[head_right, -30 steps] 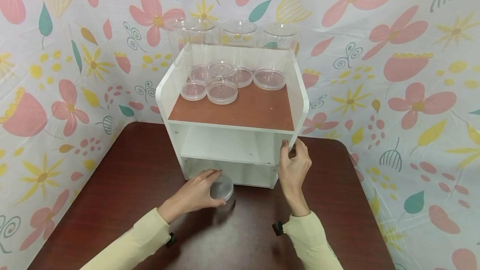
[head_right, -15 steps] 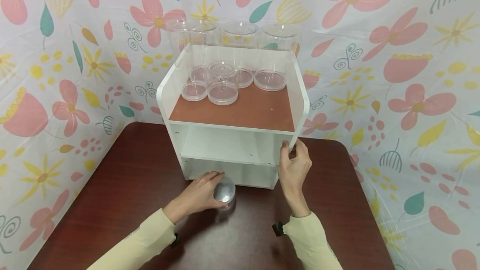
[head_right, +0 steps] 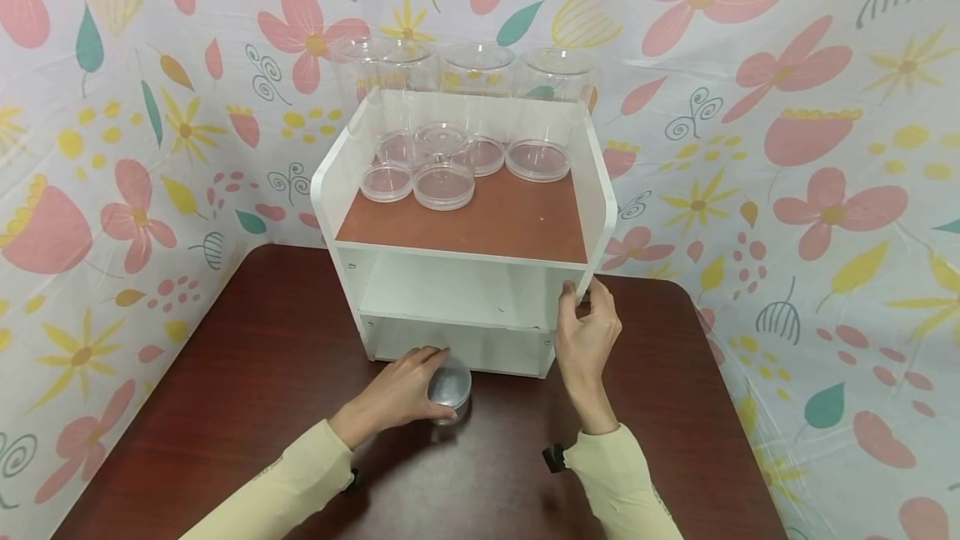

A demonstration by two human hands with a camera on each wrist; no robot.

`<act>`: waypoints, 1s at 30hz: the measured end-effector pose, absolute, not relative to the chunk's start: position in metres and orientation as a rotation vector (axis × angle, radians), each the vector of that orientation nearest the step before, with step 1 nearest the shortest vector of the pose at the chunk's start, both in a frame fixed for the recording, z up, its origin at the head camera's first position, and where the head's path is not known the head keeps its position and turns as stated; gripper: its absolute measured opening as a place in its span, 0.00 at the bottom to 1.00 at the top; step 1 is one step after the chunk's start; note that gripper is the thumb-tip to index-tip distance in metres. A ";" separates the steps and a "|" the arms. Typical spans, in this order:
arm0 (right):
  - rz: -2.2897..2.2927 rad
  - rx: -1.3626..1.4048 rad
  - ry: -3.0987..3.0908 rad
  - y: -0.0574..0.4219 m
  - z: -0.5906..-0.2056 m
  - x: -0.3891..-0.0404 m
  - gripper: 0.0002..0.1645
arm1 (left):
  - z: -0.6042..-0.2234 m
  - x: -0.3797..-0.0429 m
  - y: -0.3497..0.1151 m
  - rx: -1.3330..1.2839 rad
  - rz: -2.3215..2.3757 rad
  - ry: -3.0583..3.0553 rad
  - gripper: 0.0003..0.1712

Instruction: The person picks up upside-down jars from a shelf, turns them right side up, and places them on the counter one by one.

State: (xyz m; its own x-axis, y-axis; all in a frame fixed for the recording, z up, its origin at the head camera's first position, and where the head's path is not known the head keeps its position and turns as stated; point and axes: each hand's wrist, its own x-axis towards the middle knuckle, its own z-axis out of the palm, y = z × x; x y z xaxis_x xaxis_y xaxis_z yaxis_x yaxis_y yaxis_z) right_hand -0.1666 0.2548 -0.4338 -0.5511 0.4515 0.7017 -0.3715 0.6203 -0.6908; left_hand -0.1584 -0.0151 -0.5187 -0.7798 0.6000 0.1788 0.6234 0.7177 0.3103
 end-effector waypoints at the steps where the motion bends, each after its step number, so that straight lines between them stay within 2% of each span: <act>1: 1.064 -0.064 -1.874 0.255 -0.434 -0.167 0.09 | -0.519 -0.158 -0.015 -1.017 -0.555 -2.851 0.57; 12: 1.068 -0.063 -1.861 0.254 -0.434 -0.167 0.09 | -0.519 -0.156 -0.018 -0.965 -0.516 -2.838 0.60; 15: 1.067 -0.066 -1.864 0.254 -0.434 -0.167 0.09 | -0.511 -0.153 -0.020 -0.947 -0.556 -2.821 0.58; 23: 1.068 -0.072 -1.865 0.254 -0.434 -0.167 0.10 | -0.470 -0.145 -0.029 -0.928 -0.677 -2.720 0.44; 30: 1.073 -0.070 -1.862 0.254 -0.435 -0.168 0.10 | -0.418 -0.139 -0.039 -0.887 -0.846 -2.661 0.37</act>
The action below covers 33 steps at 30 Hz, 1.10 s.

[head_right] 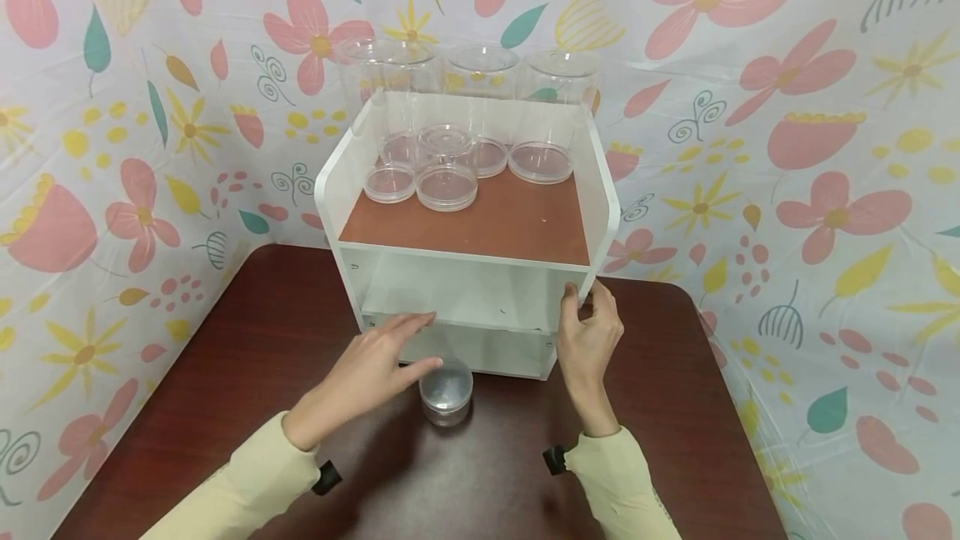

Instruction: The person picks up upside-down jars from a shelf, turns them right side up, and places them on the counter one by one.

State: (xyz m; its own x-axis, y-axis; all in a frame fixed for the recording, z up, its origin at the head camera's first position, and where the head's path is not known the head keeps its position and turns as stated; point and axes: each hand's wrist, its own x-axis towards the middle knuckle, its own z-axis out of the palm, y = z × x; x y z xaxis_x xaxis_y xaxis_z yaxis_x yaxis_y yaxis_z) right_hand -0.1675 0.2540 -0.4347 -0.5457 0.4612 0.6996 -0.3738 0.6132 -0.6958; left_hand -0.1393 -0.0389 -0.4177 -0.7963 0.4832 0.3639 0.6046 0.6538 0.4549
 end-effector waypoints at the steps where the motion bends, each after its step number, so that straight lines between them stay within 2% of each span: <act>1: 1.073 -0.068 -1.861 0.254 -0.435 -0.167 0.10 | -0.409 -0.139 -0.041 -0.882 -0.868 -2.641 0.36; 8: 1.078 -0.065 -1.860 0.254 -0.435 -0.167 0.09 | -0.349 -0.140 -0.058 -0.824 -1.056 -2.467 0.29; 15: 1.079 -0.073 -1.859 0.254 -0.434 -0.167 0.08 | -0.297 -0.158 -0.078 -0.720 -1.263 -2.181 0.20; 19: 1.074 -0.077 -1.862 0.254 -0.434 -0.167 0.08 | -0.272 -0.175 -0.085 -0.624 -1.352 -2.059 0.18; 23: 1.072 -0.084 -1.868 0.255 -0.435 -0.166 0.09 | -0.249 -0.196 -0.092 -0.547 -1.436 -2.020 0.21; 33: 1.077 -0.065 -1.860 0.254 -0.434 -0.166 0.09 | -0.206 -0.238 -0.097 -0.475 -1.615 -2.243 0.44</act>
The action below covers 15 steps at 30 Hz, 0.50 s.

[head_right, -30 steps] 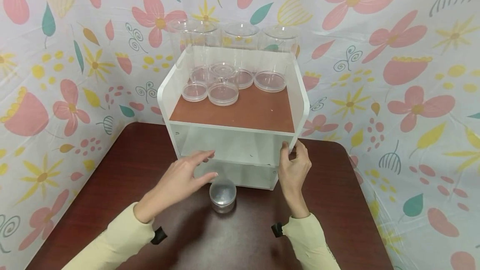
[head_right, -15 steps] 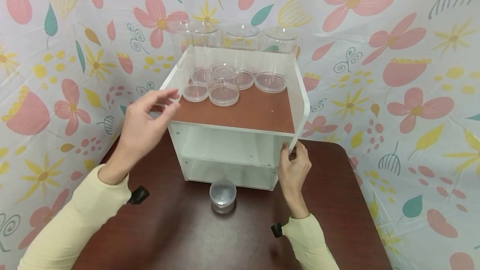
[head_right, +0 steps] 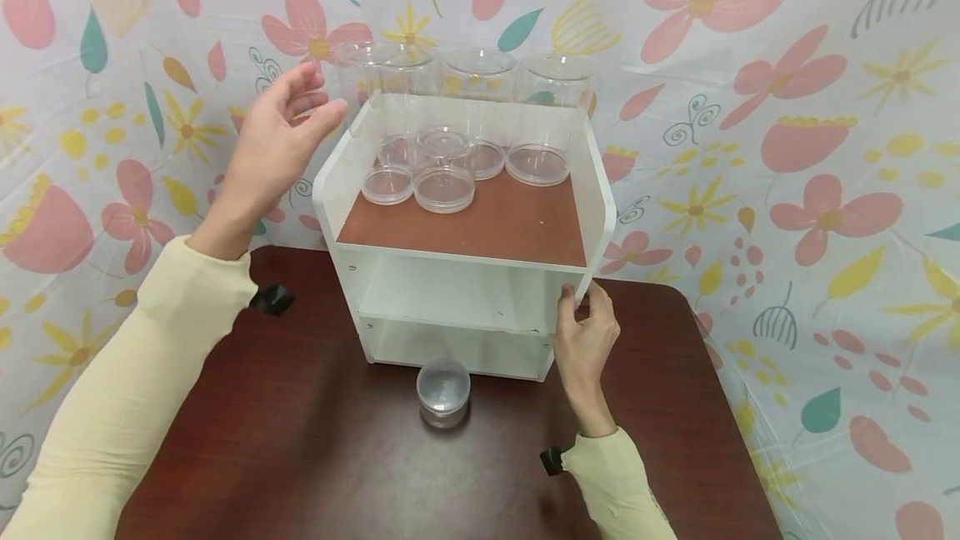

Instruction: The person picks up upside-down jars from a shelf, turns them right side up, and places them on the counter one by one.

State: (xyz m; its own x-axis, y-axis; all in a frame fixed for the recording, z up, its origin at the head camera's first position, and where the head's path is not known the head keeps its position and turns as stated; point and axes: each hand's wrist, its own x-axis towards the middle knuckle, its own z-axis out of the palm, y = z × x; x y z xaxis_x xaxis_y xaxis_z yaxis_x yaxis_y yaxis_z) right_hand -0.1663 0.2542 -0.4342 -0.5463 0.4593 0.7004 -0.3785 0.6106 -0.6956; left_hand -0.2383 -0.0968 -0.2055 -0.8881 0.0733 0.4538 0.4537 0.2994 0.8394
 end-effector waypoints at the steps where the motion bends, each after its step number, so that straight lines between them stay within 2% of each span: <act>1: 1.078 -0.062 -1.859 0.254 -0.434 -0.166 0.09 | -0.203 -0.242 -0.096 -0.469 -1.628 -2.265 0.45; 15: 1.074 -0.063 -1.860 0.255 -0.435 -0.167 0.09 | -0.179 -0.284 -0.089 -0.411 -1.726 -2.457 0.56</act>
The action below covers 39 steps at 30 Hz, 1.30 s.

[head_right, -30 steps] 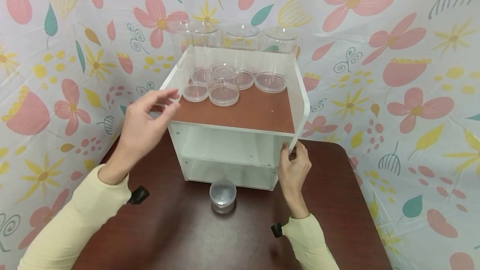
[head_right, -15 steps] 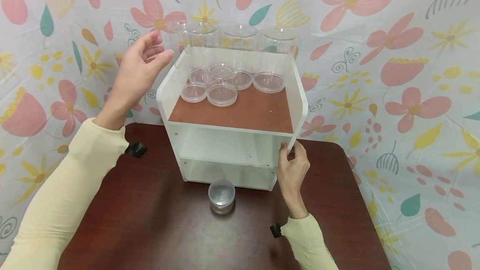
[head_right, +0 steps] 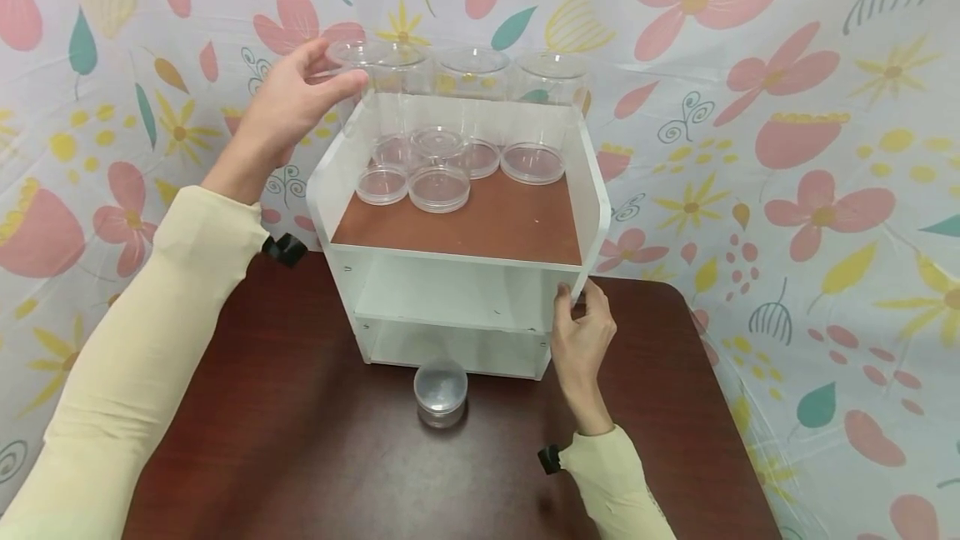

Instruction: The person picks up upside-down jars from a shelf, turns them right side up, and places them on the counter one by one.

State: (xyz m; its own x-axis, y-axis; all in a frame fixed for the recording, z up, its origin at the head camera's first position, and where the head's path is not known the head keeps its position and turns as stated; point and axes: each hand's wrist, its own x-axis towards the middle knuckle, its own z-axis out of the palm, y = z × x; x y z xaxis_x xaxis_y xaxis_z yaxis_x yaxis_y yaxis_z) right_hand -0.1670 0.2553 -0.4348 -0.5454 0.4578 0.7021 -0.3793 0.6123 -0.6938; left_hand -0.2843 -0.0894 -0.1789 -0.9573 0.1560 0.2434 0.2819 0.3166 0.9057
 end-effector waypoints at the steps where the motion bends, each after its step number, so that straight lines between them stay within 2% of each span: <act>1: 1.074 -0.062 -1.862 0.255 -0.435 -0.167 0.09 | -0.177 -0.285 -0.089 -0.411 -1.727 -2.474 0.57; 8: 1.076 -0.051 -1.866 0.254 -0.433 -0.167 0.10 | -0.170 -0.289 -0.086 -0.417 -1.717 -2.511 0.59; 15: 1.078 -0.053 -1.867 0.255 -0.434 -0.166 0.10 | -0.169 -0.294 -0.083 -0.443 -1.744 -2.498 0.52; 28: 1.076 -0.061 -1.871 0.255 -0.435 -0.166 0.10 | -0.170 -0.290 -0.082 -0.445 -1.751 -2.489 0.50; 39: 1.071 -0.066 -1.869 0.256 -0.435 -0.166 0.09 | -0.169 -0.281 -0.086 -0.534 -1.818 -2.341 0.44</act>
State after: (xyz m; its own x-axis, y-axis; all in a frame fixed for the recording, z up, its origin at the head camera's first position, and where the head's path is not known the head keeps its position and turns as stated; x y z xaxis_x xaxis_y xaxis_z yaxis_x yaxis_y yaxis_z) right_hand -0.1657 0.2558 -0.4345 -0.5503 0.4558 0.6996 -0.3734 0.6151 -0.6945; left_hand -0.2805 -0.0857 -0.1687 -0.9290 0.1959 0.3140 0.3527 0.2119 0.9114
